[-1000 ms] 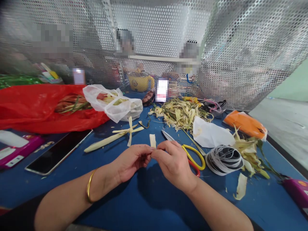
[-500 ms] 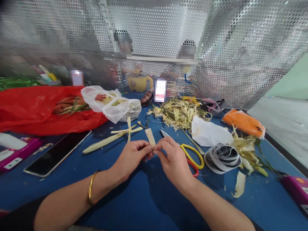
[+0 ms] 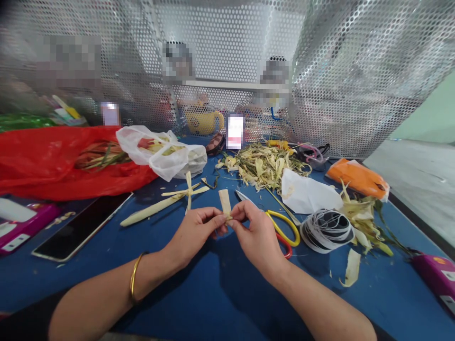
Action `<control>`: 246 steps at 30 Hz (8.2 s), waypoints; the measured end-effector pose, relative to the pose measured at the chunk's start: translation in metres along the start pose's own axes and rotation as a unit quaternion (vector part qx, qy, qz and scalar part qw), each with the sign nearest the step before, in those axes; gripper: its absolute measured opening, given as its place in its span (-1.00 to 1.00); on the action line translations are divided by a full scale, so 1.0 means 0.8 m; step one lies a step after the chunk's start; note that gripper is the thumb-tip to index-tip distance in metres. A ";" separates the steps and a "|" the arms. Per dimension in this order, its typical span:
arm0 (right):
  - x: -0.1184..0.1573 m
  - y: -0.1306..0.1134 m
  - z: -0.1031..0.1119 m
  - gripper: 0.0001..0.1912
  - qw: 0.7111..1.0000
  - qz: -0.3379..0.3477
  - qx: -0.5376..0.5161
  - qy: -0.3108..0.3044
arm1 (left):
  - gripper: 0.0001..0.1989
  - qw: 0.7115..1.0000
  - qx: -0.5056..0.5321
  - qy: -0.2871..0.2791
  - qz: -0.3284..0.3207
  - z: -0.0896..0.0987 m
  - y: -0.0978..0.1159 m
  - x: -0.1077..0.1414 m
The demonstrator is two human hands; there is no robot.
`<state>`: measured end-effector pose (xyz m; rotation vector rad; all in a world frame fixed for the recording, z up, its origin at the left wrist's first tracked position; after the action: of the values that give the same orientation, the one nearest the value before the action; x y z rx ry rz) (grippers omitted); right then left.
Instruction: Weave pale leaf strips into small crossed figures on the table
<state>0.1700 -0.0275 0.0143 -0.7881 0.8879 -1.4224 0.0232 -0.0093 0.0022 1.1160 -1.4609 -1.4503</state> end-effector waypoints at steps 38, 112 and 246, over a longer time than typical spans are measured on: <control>0.002 -0.001 0.005 -0.87 0.985 0.150 0.079 0.026 | -0.81 0.977 0.184 0.038 0.100 0.001 -0.003 0.002; -0.003 -0.003 0.009 -0.90 0.999 -0.014 -0.038 0.007 | -0.86 0.995 -0.059 0.020 -0.084 0.005 0.006 0.001; -0.005 0.001 0.006 -0.88 0.996 -0.004 -0.084 0.003 | -0.88 0.998 0.036 0.034 -0.030 -0.001 0.007 0.002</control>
<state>0.1747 -0.0237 0.0159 -0.9139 1.0199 -1.3707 0.0231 -0.0117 0.0078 1.2529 -1.4526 -1.3958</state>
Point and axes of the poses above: each hand's wrist, its own x-axis away from the middle knuckle, its own z-axis out of the back of the hand, y = z × x, the point moved 2 cm from there along -x, towards the middle knuckle, and after that the axes turned 12 degrees about -z, right-handed, at the moved point
